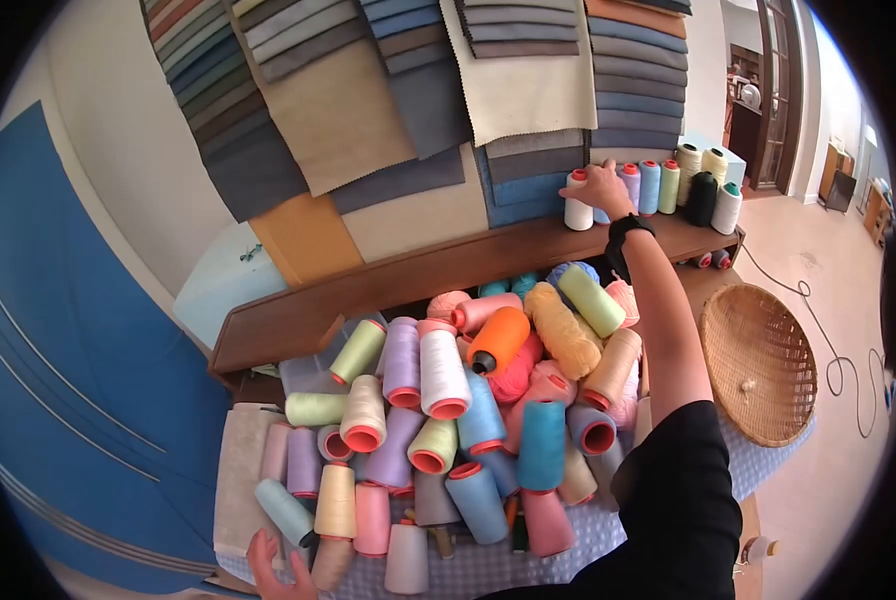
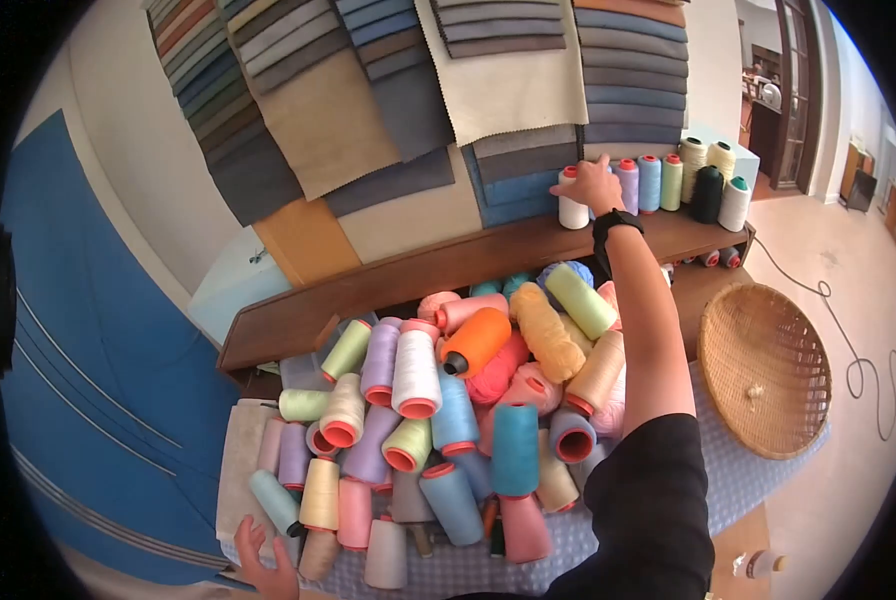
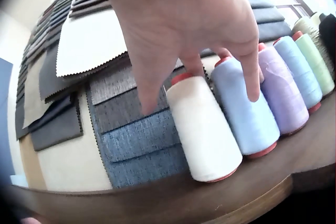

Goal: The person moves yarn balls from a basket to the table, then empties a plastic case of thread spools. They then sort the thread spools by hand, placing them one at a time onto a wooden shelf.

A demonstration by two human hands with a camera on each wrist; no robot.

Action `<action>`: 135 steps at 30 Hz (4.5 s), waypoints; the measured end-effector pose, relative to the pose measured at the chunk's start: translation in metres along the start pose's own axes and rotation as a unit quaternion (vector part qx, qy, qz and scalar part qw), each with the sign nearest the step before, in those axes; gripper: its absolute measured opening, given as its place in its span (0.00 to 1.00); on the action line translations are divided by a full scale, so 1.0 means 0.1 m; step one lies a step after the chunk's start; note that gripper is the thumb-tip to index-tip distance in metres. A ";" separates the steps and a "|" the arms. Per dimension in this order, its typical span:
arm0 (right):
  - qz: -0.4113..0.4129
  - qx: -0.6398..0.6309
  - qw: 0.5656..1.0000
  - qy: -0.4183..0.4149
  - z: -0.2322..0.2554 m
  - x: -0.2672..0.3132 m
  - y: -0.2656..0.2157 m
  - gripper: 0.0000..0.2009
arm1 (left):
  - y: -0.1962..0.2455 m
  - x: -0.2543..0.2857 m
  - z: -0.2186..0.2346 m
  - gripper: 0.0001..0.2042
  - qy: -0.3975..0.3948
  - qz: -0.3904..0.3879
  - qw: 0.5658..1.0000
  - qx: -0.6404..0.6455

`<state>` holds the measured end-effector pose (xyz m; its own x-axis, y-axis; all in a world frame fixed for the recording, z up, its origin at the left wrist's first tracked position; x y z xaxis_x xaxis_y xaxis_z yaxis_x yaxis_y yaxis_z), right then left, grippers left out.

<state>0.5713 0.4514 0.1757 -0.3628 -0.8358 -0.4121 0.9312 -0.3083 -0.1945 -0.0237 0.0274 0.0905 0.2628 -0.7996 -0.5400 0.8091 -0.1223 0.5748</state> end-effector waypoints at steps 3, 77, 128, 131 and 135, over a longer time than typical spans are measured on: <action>-0.004 0.055 0.998 0.035 0.20 0.21 -0.09 0.31 | 0.00 0.00 -0.02 0.28 -0.008 0.040 0.999 0.019; 0.113 0.027 0.985 0.128 0.57 0.47 0.70 0.30 | 0.61 -0.46 -0.37 0.28 -0.076 0.013 0.976 0.202; -0.046 0.100 0.994 0.030 0.61 0.65 1.14 0.26 | 1.14 -0.49 -0.64 0.33 -0.235 -0.023 0.961 0.145; -0.154 0.045 0.987 0.019 0.51 0.33 1.34 0.31 | 1.00 -0.48 -0.72 0.36 -0.220 -0.110 0.964 0.097; -0.163 0.012 0.986 0.025 0.33 0.04 1.47 0.31 | 1.05 -0.51 -0.74 0.36 -0.237 -0.178 0.953 0.066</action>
<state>0.7078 0.3876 0.1747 -0.6434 -0.6671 -0.3755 0.7654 -0.5681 -0.3023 0.0870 0.0985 0.1330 -0.3093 -0.8652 -0.3946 0.7209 -0.4839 0.4961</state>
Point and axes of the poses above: each hand's wrist, its own x-axis away from the middle knuckle, its own z-axis out of the back of the hand, y = z × x, the point moved 2 cm from there along -x, towards the middle knuckle, and after that the axes turned 11 degrees about x, right-handed, at the moved point
